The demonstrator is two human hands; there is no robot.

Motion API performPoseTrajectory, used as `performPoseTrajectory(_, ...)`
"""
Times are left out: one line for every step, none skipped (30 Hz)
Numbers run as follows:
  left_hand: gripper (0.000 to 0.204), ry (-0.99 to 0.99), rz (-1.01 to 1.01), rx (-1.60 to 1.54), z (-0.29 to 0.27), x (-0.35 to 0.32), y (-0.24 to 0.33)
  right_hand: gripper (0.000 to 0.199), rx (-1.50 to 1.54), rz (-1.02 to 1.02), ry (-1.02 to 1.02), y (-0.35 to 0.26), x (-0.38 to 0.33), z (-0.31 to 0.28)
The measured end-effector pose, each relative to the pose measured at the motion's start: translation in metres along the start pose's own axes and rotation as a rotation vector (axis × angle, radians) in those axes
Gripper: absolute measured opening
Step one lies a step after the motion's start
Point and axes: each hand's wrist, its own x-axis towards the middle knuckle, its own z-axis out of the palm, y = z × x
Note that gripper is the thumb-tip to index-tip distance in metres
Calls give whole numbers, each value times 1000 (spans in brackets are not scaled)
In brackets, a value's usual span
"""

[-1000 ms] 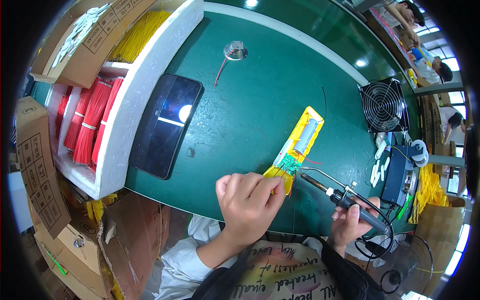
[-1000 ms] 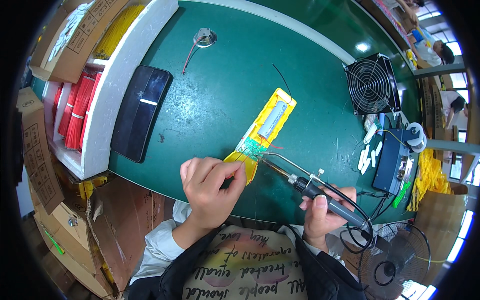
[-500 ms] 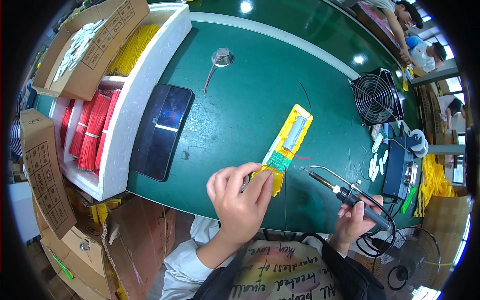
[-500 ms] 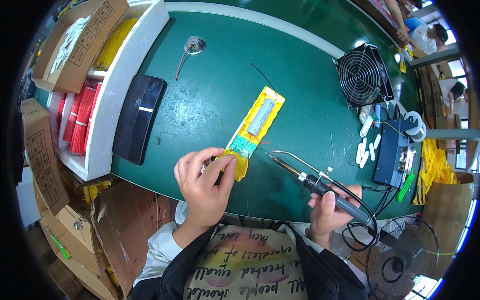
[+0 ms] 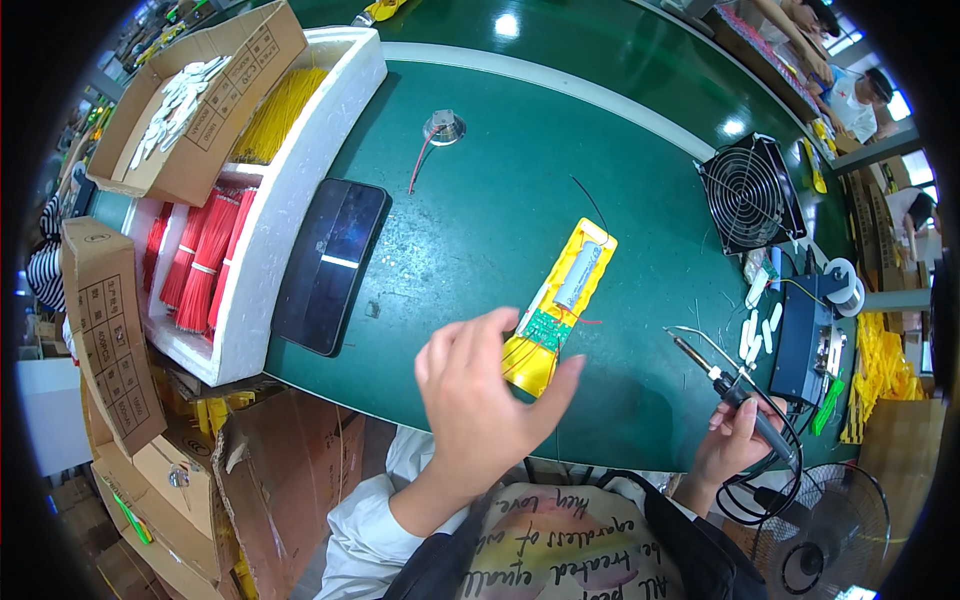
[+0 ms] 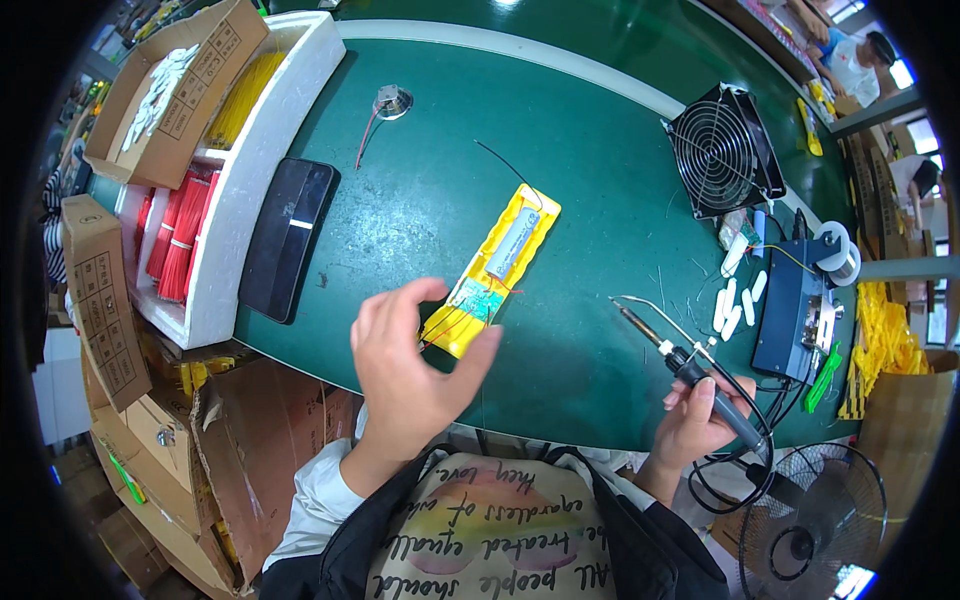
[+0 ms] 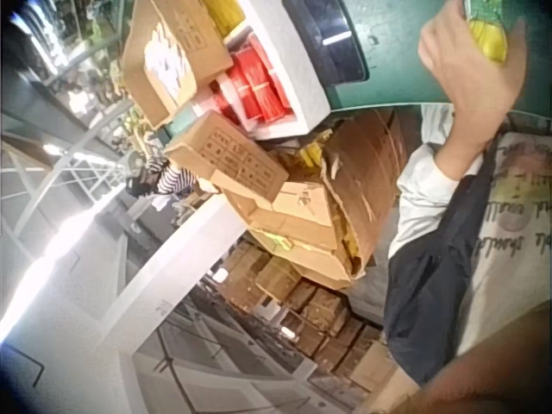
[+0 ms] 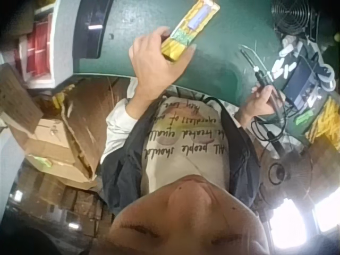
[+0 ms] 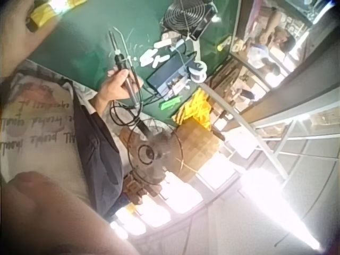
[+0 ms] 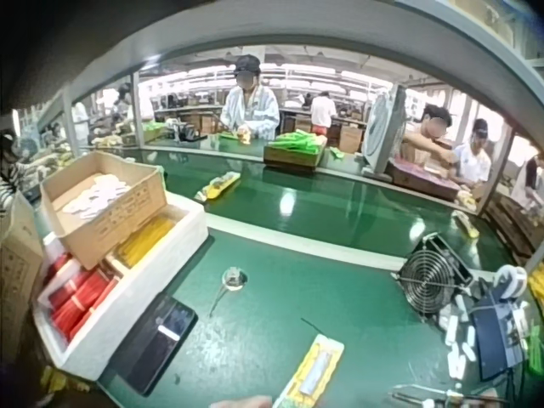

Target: The person assembles flashlights on a production line by soldering wires and electronic components into flashlight casings with a soldering iron, fitting the parts together, and placing the assembled flashlights onto the conveyor belt.

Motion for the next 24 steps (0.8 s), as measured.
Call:
performPoseTrajectory(43, -12, -25, 40, 4, 4, 5, 15, -20, 4, 16, 0, 2, 0)
performPoseTrajectory(43, -9, -27, 45, 7, 5, 4, 15, -15, 7, 13, 1, 3, 0)
performPoseTrajectory(44, -36, -32, 102, 11, 5, 1, 15, -13, 12, 4, 1, 5, 2)
performPoseTrajectory(44, -62, -31, 155, 14, 6, 0, 15, -11, 11, -1, 0, 8, 3)
performPoseTrajectory(44, -59, -29, 157, 14, 6, -2, 15, 6, 6, 0, -1, 10, 5)
performPoseTrajectory(45, -55, -6, 151, 11, 4, -5, 15, 9, 10, -1, 0, 12, 6)
performPoseTrajectory(46, -51, 18, 145, 9, 3, -8, 15, 5, -1, 17, 0, 14, 7)
performPoseTrajectory(46, -53, 15, 150, 5, 1, -10, 15, 1, -10, 35, 1, 16, 9)
performPoseTrajectory(47, -44, -3, 104, 2, -2, -13, 15, -37, 2, 69, -2, 17, 15)
performPoseTrajectory(48, -34, -21, 57, -1, -5, -16, 15, -37, 10, 66, -1, 19, 15)
performPoseTrajectory(48, -38, -27, 62, -4, -8, -18, 15, -31, -1, 70, 2, 22, 13)
performPoseTrajectory(50, -43, -11, 58, -8, -11, -19, 15, -24, -10, 72, 3, 24, 12)
performPoseTrajectory(51, -48, 6, 54, -10, -14, -21, 16, -31, -7, 97, 3, 25, 13)
performPoseTrajectory(51, -52, -2, 59, -12, -15, -24, 16, -33, 2, 93, 3, 27, 13)
performPoseTrajectory(52, -59, 28, 69, -13, -16, -26, 16, -45, 7, 108, 3, 28, 14)
performPoseTrajectory(52, -66, 59, 78, -14, -16, -29, 16, -58, 10, 123, 4, 30, 14)
performPoseTrajectory(52, -68, 50, 82, -15, -16, -30, 15, -63, 19, 127, 4, 30, 15)
performPoseTrajectory(51, -76, 41, 59, -16, -14, -30, 15, -65, 24, 123, 5, 31, 15)
performPoseTrajectory(50, -83, 33, 34, -17, -13, -30, 14, -62, 22, 112, 6, 32, 15)
performPoseTrajectory(50, -85, 27, 35, -18, -12, -30, 13, -59, 18, 102, 7, 32, 15)
performPoseTrajectory(48, -102, 13, 41, -19, -11, -29, 13, -63, 22, 100, 7, 32, 15)
performPoseTrajectory(46, -118, 0, 46, -20, -11, -29, 13, -73, 24, 100, 7, 32, 15)
performPoseTrajectory(46, -122, -4, 45, -21, -9, -30, 13, -83, 26, 101, 7, 32, 15)
performPoseTrajectory(44, -130, 2, 44, -21, -6, -31, 13, -87, 29, 101, 7, 32, 16)
